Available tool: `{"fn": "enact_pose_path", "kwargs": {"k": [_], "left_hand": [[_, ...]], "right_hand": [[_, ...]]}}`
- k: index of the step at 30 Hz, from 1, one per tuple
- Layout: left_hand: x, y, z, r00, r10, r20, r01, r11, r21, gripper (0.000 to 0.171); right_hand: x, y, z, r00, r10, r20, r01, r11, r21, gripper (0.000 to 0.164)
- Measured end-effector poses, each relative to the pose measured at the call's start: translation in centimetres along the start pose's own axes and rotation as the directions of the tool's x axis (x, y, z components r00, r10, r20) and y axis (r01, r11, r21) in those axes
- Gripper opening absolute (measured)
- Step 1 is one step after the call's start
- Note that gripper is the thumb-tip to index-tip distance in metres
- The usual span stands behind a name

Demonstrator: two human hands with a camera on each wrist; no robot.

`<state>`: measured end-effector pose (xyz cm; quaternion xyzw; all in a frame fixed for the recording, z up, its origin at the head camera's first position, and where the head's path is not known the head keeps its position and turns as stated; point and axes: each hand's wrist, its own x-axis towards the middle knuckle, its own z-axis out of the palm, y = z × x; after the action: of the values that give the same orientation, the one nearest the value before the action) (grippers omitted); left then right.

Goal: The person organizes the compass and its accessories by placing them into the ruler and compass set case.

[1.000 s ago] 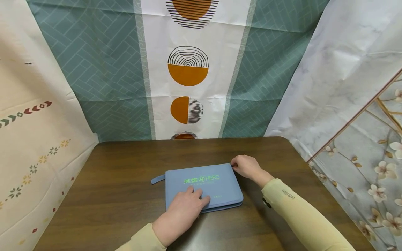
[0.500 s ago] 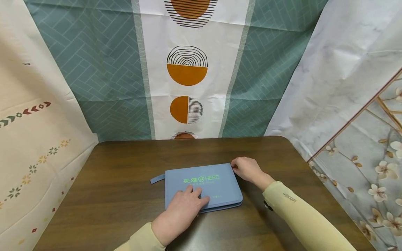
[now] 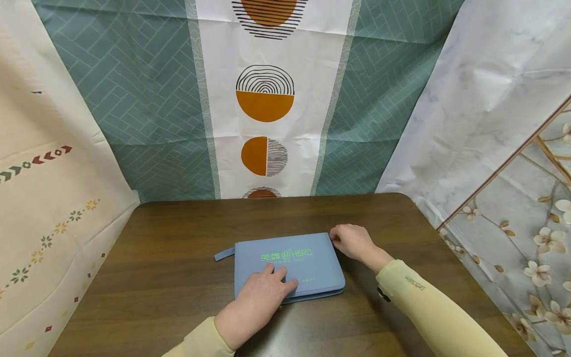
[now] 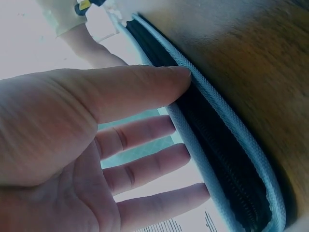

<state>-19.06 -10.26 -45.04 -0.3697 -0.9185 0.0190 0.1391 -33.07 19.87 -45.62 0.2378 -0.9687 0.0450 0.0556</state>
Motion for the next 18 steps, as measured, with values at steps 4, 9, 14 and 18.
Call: {"fn": "enact_pose_path", "kwargs": {"k": [4,9,14,18], "left_hand": [[0.0,0.0,0.0,1.0,0.007,-0.009,-0.007,1.0,-0.026,0.046],[0.0,-0.1,0.2,0.999,0.013,-0.034,-0.015,0.999,-0.046,0.045],[0.1,-0.1,0.3,0.999,0.022,-0.026,-0.023,0.998,-0.056,0.046],[0.1,-0.1,0.2,1.0,0.023,-0.006,-0.023,0.997,-0.074,0.046]], "right_hand": [[-0.6,0.1,-0.2,1.0,0.006,-0.004,-0.006,1.0,0.004,0.013],[-1.4,0.2,-0.4,1.0,-0.005,-0.021,0.006,1.0,0.015,0.014],[-1.8,0.2,-0.5,1.0,0.008,-0.029,-0.007,1.0,0.026,0.013],[-2.0,0.2,-0.6,1.0,0.017,-0.025,-0.017,1.0,0.02,0.013]]}}
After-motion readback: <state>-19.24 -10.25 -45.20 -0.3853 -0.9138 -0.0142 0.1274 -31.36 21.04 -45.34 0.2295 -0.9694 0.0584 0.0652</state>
